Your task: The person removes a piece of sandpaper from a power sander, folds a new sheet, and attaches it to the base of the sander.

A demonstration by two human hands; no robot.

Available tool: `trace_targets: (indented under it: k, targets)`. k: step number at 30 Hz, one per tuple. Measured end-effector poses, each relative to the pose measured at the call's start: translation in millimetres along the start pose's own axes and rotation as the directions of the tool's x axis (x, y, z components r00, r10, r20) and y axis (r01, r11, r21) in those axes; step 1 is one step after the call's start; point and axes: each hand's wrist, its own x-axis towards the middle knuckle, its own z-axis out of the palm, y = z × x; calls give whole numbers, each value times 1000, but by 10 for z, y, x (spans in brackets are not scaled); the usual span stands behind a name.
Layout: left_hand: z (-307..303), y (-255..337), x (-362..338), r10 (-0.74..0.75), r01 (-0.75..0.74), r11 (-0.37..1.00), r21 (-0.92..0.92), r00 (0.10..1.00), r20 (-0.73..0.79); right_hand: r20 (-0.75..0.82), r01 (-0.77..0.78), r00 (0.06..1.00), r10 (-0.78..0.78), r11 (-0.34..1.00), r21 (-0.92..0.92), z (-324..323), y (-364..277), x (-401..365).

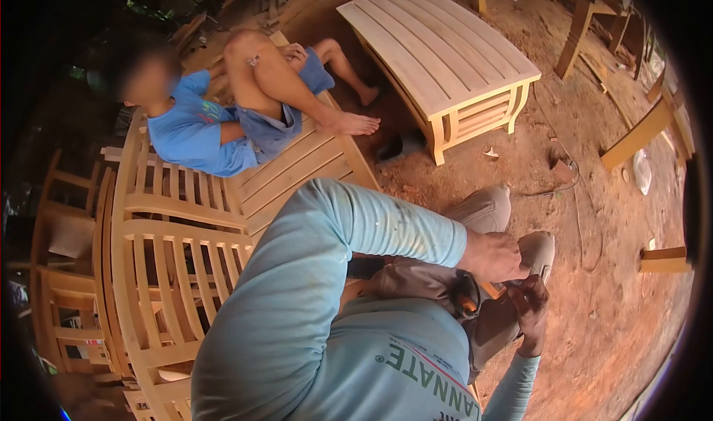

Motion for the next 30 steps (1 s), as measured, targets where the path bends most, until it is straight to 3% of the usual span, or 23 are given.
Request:
trace_targets:
  k: [5, 9, 13, 15, 18, 19, 22, 26, 30]
  targets:
    - [-73, -21, -119, 2, -1, 1000, 26, 1000, -5, 3, -21, 1000, 21, 999, -34, -37, -20, -8]
    - [-126, 11, -140, -90, 94, 993, -71, 994, 63, 45, -46, 998, 45, 999, 1, -4, -65, 45]
    - [140, -66, -251, -177, 172, 982, -73, 981, -78, 52, -22, 998, 26, 997, -73, -85, -18, 28]
    - [378, -124, -333, -299, 271, 948, -168, 937, -179, 51, -36, 998, 38, 998, -56, -67, -61, 27]
    - [13, -28, -565, -473, 435, 853, -287, 877, -78, 39, -63, 997, 64, 998, -14, -49, -85, -6]
    - [183, -16, -638, -447, 334, 870, -362, 844, -296, 30, -50, 998, 50, 999, -13, -48, -29, -13]
    - [182, 194, -728, -645, 450, 684, -574, 740, -188, 13, -63, 998, 63, 998, -9, -31, -30, -18]
    - [336, 226, -730, -699, 419, 649, -635, 659, -279, -1, -81, 997, 81, 997, -19, -31, -25, -22]
    - [396, 243, -728, -764, 407, 536, -739, 606, -220, -15, -68, 998, 67, 997, -43, -9, -58, -26]
